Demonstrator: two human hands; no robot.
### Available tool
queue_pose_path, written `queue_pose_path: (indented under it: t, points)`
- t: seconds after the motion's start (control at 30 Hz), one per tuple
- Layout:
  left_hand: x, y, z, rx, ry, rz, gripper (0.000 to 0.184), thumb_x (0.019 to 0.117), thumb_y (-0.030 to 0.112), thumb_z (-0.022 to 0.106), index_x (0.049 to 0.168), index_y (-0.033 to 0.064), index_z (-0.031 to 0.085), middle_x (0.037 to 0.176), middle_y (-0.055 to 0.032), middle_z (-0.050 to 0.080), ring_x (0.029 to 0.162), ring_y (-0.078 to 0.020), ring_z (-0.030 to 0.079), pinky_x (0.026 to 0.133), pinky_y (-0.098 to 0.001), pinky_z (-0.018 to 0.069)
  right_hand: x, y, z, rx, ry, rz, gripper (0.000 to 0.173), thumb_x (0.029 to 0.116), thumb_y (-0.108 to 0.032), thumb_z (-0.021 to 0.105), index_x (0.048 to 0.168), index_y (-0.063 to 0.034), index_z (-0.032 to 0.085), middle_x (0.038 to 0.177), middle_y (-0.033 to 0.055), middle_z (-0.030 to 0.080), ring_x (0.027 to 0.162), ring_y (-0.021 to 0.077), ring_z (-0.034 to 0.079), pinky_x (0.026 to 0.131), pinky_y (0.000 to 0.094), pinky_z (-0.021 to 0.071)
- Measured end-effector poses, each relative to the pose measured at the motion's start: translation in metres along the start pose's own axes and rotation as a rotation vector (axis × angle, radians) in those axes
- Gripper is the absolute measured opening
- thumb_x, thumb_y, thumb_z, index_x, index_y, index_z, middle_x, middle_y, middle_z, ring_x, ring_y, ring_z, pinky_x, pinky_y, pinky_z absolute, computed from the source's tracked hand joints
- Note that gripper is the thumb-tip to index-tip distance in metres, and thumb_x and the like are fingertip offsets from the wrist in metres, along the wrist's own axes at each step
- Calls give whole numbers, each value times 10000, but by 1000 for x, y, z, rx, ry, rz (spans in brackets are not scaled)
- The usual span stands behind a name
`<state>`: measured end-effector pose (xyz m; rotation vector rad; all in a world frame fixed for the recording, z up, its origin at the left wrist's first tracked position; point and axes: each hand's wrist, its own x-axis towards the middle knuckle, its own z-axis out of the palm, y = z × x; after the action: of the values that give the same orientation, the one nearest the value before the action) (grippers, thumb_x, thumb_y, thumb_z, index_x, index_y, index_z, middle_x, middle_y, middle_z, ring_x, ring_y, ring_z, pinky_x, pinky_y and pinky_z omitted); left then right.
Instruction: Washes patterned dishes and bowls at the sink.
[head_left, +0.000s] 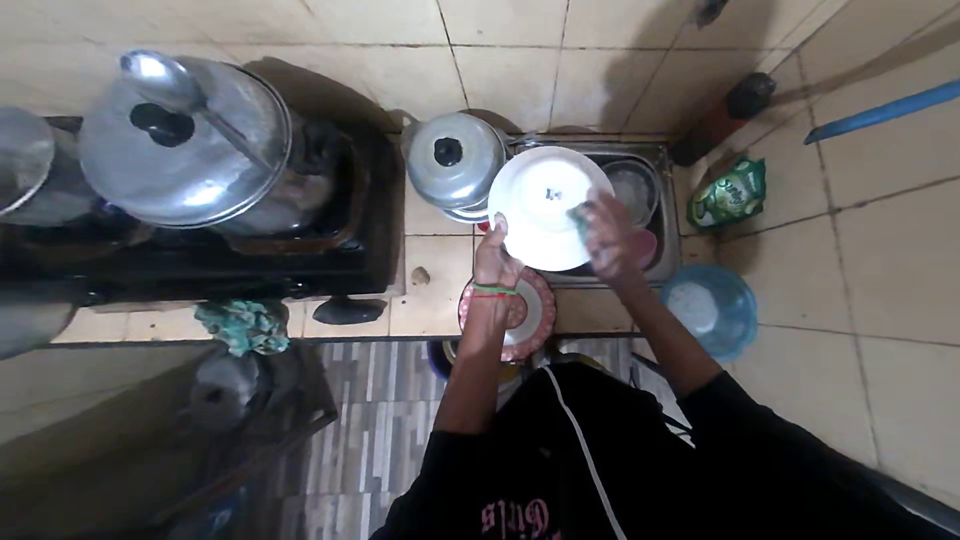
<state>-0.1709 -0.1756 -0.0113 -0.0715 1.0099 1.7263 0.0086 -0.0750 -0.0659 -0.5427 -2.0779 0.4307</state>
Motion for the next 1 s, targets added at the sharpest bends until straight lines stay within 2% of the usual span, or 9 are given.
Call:
queue_pose_path:
  t: [0.1, 0.17, 0.37, 0.43, 0.53, 0.63, 0.77, 0.9, 1.0]
  points:
    - [-5, 5, -16, 76, -147, -10, 242, 1062, 204, 398, 1263, 176, 529, 1046, -6, 723, 946, -133, 714, 820, -363, 616, 36, 13, -17, 231, -15, 423, 371, 1058, -132, 441, 1315, 50, 638, 1410, 210, 599, 1360, 256, 542, 1166, 390, 415]
    - [-9, 5, -20, 152, -163, -23, 229, 1051, 146, 423, 1243, 144, 549, 1000, -11, 730, 900, -125, 720, 794, -346, 620, 64, 14, -19, 259, -148, 515, 330, 1046, -131, 483, 1274, 5, 679, 1322, 166, 664, 1270, 213, 609, 1113, 372, 467]
    - [-24, 7, -31, 371, -140, -113, 199, 967, 68, 476, 1105, 111, 613, 880, 14, 718, 778, -69, 696, 706, -281, 606, 93, -25, 18, 129, -640, 52, 255, 978, -205, 613, 1175, -164, 770, 1175, 64, 742, 1184, 297, 639, 1016, 496, 501]
    - [-29, 4, -40, 371, -98, -111, 196, 979, 65, 479, 1120, 95, 612, 888, 3, 715, 781, -76, 696, 708, -286, 606, 81, -20, 28, 193, -623, 166, 247, 988, -147, 605, 1164, -100, 772, 1163, 117, 744, 1167, 297, 657, 1055, 484, 480]
    - [-36, 5, -53, 378, -10, -69, 198, 989, 46, 484, 1127, 82, 621, 887, 5, 711, 782, -69, 690, 711, -276, 600, 66, -20, 37, 212, -560, 596, 302, 1045, -152, 524, 1263, -61, 712, 1299, 149, 685, 1269, 263, 610, 1122, 442, 441]
    - [-50, 6, -67, 512, 31, -45, 183, 1000, 35, 531, 1150, 49, 634, 913, -3, 691, 796, -60, 662, 728, -265, 577, 31, -19, 56, 266, -377, 926, 301, 1057, -164, 510, 1247, -23, 695, 1263, 167, 686, 1190, 271, 633, 1033, 481, 481]
    - [-70, 2, -89, 749, -68, 34, 158, 992, 108, 544, 1037, 60, 688, 816, 17, 681, 684, -32, 621, 620, -236, 538, -4, -24, 65, 305, -305, 1235, 330, 1071, -187, 520, 1298, 19, 644, 1306, 224, 639, 1233, 314, 595, 1072, 493, 451]
    - [-81, -5, -96, 711, -100, -12, 178, 987, 96, 522, 1038, 57, 687, 866, 9, 687, 757, -53, 641, 714, -279, 562, -18, -35, 65, 248, -236, 1379, 342, 1083, -220, 478, 1299, -20, 653, 1310, 211, 641, 1249, 317, 585, 1074, 509, 443]
    - [-79, -8, -101, 539, 19, -84, 186, 981, 83, 501, 1084, 83, 656, 880, 11, 699, 747, -65, 664, 672, -278, 584, -30, -17, 64, 244, -111, 1382, 345, 1076, -211, 475, 1284, -4, 657, 1289, 201, 652, 1213, 285, 604, 1060, 473, 462]
